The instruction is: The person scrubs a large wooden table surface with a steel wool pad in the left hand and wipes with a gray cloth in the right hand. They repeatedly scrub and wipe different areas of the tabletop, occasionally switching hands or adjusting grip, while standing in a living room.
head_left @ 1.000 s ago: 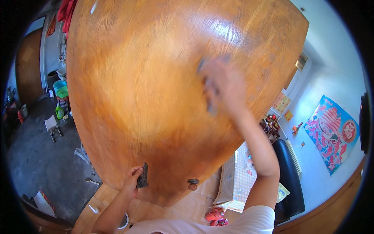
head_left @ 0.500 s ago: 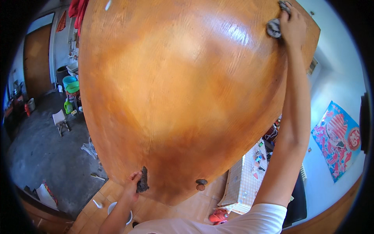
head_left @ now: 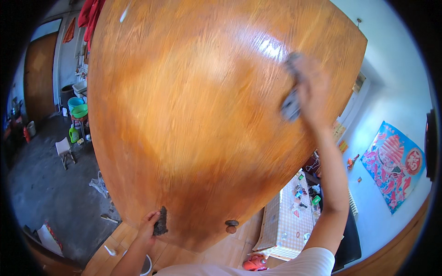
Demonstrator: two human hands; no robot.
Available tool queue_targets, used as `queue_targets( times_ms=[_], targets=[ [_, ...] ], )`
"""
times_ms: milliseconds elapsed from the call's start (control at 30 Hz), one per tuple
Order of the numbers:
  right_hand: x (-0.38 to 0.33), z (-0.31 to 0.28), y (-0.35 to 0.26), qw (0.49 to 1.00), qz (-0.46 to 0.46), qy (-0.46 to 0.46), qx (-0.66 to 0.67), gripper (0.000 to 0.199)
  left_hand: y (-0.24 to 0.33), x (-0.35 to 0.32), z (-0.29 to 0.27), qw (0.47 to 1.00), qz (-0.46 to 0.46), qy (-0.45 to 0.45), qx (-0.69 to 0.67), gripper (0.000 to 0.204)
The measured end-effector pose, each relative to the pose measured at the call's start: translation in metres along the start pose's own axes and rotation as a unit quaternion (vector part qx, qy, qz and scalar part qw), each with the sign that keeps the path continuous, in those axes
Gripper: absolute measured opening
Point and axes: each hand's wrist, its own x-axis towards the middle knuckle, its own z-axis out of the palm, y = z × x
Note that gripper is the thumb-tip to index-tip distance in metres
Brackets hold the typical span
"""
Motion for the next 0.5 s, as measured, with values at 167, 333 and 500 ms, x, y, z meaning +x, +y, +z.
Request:
queue_targets(
  times_ms=[167,333,500],
  targets=[
    [0.070,-0.028,0.183,0.935,0.248,0.152,-0.204,0.042,-0.014,0.025,-0.025,0.999,0.000,-0.007,-0.036,0.020],
    [0.155,0.068,0.061,0.958,0.210,0.145,-0.132,0.043,0.003,0.030,0.021,0.998,-0.011,-0.055,-0.023,0.022],
    [0.132,0.108,-0.053,0.995,-0.083,0.041,0.034,0.046,0.016,0.034,0.077,0.991,-0.034,-0.091,-0.097,0.022]
  ],
)
